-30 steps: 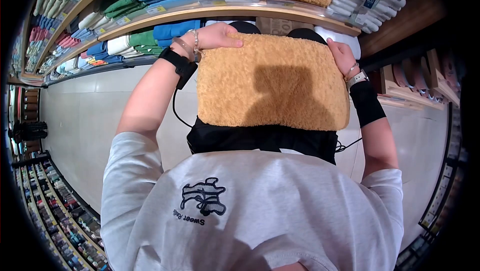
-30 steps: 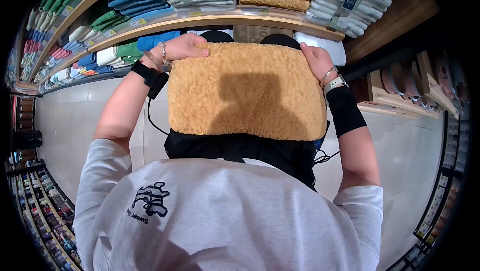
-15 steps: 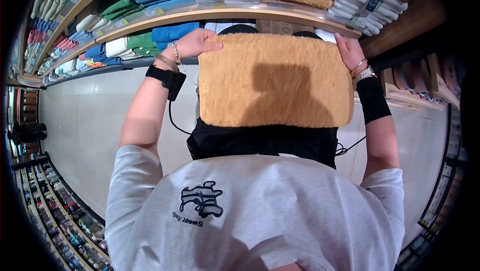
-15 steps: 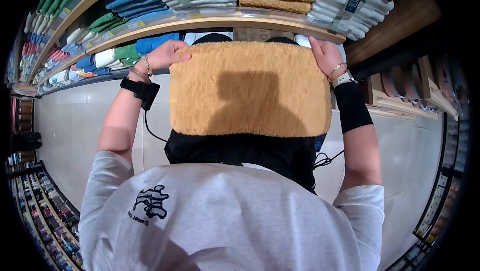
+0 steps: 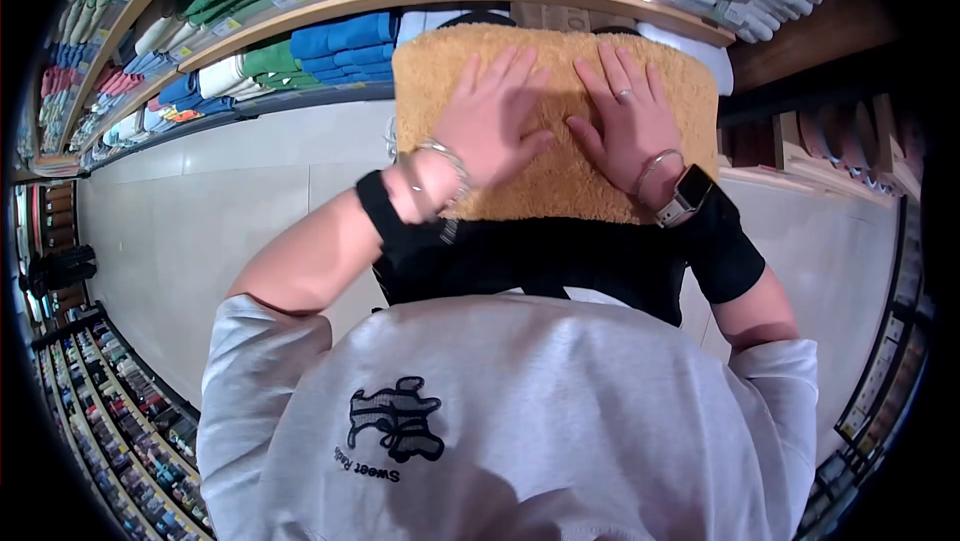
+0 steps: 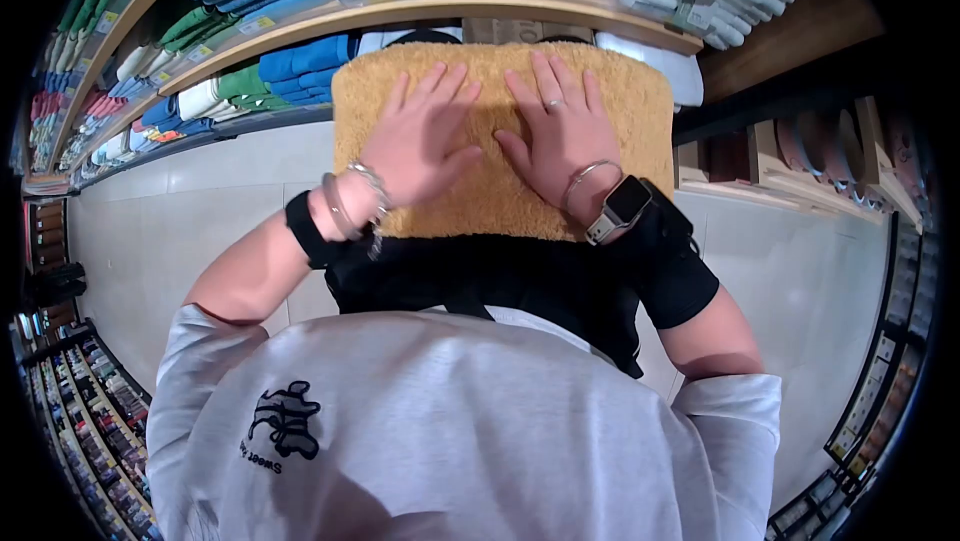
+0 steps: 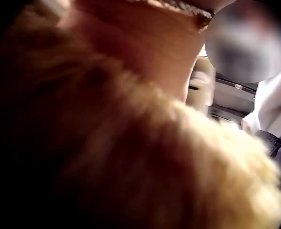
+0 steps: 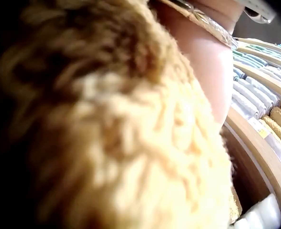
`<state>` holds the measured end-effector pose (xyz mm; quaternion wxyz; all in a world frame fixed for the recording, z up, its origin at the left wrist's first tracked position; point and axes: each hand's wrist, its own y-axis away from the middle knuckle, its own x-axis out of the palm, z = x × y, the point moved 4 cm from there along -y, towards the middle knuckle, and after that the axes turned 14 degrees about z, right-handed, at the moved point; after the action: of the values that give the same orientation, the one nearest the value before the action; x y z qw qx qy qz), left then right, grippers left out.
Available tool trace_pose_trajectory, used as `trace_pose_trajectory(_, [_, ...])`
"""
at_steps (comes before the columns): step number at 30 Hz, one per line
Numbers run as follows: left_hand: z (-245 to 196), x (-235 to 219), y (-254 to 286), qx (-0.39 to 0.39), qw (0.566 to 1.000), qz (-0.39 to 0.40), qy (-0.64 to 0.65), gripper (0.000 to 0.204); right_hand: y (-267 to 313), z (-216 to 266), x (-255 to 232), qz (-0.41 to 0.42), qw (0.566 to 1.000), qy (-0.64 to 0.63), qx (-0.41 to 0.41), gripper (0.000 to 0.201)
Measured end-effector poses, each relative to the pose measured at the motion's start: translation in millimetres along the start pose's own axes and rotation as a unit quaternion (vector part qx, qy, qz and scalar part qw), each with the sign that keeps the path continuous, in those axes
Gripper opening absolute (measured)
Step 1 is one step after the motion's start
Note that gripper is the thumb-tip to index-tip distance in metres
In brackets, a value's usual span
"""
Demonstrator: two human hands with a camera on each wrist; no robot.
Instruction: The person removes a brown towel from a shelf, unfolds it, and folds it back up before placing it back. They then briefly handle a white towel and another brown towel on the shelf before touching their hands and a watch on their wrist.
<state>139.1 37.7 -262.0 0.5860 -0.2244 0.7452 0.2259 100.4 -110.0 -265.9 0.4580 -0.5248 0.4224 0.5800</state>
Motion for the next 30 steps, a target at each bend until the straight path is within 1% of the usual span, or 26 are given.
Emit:
trace_pose_trajectory(1, [10.5,4.7,4.6,0.001,1.000,0.016,-0.010,0.063,1.6,-2.6,-1.2,0.001,1.000,0.003,0.003,0.057])
trace_pose_trajectory(3, [16.8,6.2,12.1,-0.013,1.000,0.014,-0.010,0.062,6.3,-10.2,-2.1,0.004,1.000,0.007,0.016,0.056])
trace_pose_trajectory(5, [26.7,9.0,21.3,-0.020,1.000,-0.013,-0.007,0.063,11.7,-27.3,2.2,-0.029,0.998,-0.040,0.035,0.056])
trace_pose_trajectory(7, [36.5,12.1,26.1,-0.045,0.998,-0.040,0.027,0.064,17.2,-48.4,7.4,-0.057,0.994,-0.084,0.037,0.057])
trace_pose_trajectory(8, [40.9,14.7,28.9,-0.059,0.996,-0.052,0.045,0.064,20.2,-58.7,10.3,-0.066,0.990,-0.123,0.022,0.060])
trace_pose_trajectory(11, [57.9,24.3,33.1,-0.068,0.985,-0.103,0.120,0.067,22.6,-74.0,20.5,-0.082,0.972,-0.218,0.018,0.061])
trace_pose_trajectory(12, [66.5,27.0,33.8,-0.075,0.981,-0.101,0.147,0.068,21.1,-75.6,22.2,-0.082,0.970,-0.229,0.017,0.061])
trace_pose_trajectory(15, [87.5,40.1,38.7,-0.088,0.932,-0.137,0.324,0.069,17.9,-97.3,42.5,-0.093,0.935,-0.337,0.065,0.063])
trace_pose_trajectory(16, [89.5,40.6,37.7,-0.089,0.928,-0.135,0.335,0.069,15.4,-104.9,47.1,-0.079,0.907,-0.403,0.087,0.063])
trace_pose_trajectory(18, [88.9,42.7,37.8,-0.095,0.920,-0.131,0.358,0.070,13.5,-115.7,57.5,-0.044,0.838,-0.529,0.128,0.062])
trace_pose_trajectory(19, [88.2,44.5,39.7,-0.092,0.914,-0.133,0.372,0.070,15.5,-122.6,68.3,-0.035,0.778,-0.615,0.128,0.061])
trace_pose_trajectory(20, [89.1,46.1,40.5,-0.088,0.908,-0.135,0.387,0.070,17.6,-130.7,82.5,-0.025,0.710,-0.693,0.125,0.060])
trace_pose_trajectory(21, [90.8,46.6,39.9,-0.084,0.902,-0.139,0.400,0.071,15.7,-128.3,86.6,-0.015,0.635,-0.763,0.121,0.059])
trace_pose_trajectory(22, [92.0,47.5,39.2,-0.085,0.902,-0.137,0.399,0.071,20.0,-125.3,89.2,-0.015,0.601,-0.790,0.123,0.057])
trace_pose_trajectory(25, [93.9,50.1,40.9,-0.093,0.902,-0.133,0.400,0.071,26.2,-116.2,80.2,-0.038,0.586,-0.801,0.121,0.056])
trace_pose_trajectory(26, [93.9,49.7,40.9,-0.095,0.901,-0.133,0.401,0.070,28.5,-114.1,75.9,-0.064,0.583,-0.798,0.134,0.055])
trace_pose_trajectory(27, [95.5,48.3,40.1,-0.094,0.901,-0.133,0.402,0.069,32.1,-131.1,86.0,-0.035,0.571,-0.804,0.160,0.054])
trace_pose_trajectory(29, [104.2,41.0,49.3,-0.132,0.940,-0.158,0.273,0.065,43.5,-148.3,86.0,-0.027,0.522,-0.825,0.215,0.054])
trace_pose_trajectory(30, [109.5,37.4,54.9,-0.149,0.952,-0.168,0.207,0.063,52.1,-177.2,89.0,-0.018,0.562,-0.795,0.226,0.053])
